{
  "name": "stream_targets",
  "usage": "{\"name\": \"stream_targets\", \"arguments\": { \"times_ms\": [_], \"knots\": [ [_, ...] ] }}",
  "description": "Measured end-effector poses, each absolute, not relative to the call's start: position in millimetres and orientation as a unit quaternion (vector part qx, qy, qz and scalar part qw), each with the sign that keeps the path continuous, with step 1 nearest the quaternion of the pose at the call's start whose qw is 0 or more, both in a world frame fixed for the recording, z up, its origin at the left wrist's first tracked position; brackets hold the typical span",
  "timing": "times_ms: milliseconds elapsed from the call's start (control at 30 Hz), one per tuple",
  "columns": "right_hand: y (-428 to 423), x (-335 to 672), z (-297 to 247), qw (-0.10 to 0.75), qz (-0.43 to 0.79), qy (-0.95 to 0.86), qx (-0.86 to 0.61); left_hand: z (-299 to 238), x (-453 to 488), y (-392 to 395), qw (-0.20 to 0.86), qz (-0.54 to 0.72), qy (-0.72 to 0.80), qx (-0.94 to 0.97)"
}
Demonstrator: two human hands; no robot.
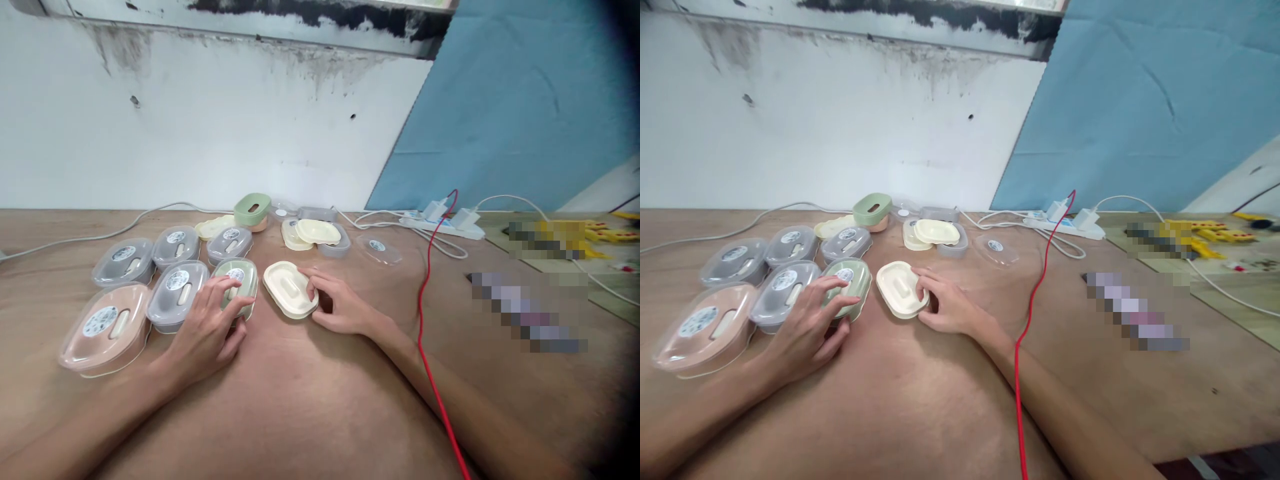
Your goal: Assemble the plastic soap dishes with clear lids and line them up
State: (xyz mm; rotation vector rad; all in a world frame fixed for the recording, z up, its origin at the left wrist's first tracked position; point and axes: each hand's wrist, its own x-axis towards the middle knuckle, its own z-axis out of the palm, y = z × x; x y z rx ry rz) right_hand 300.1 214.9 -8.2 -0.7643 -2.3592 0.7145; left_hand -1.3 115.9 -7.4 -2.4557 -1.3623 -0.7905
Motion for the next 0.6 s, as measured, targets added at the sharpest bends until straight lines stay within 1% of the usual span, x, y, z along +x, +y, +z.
{"name": "stream_targets", "arguments": {
  "times_ms": [100,200,300,400,500,600],
  "knots": [
    [212,299,-5,0.259,0.259,-0.887,-0.282,-8,-1,117,0.131,-0.276,-0.479,-0.823],
    [209,294,-3,0.267,0.255,-0.887,-0.279,-7,0,116,0.154,-0.28,-0.474,-0.82],
    [208,290,-4,0.27,0.247,-0.894,-0.26,-5,4,113,0.14,-0.26,-0.434,-0.851],
    [219,295,-8,0.255,0.215,-0.909,-0.251,-5,8,112,0.12,-0.21,-0.374,-0.895],
    [242,309,-16,0.277,0.144,-0.891,-0.33,-5,11,113,0.111,-0.185,-0.352,-0.911],
    [265,327,-24,0.296,0.096,-0.849,-0.427,-4,13,113,0.103,-0.197,-0.35,-0.91]
  ]
}}
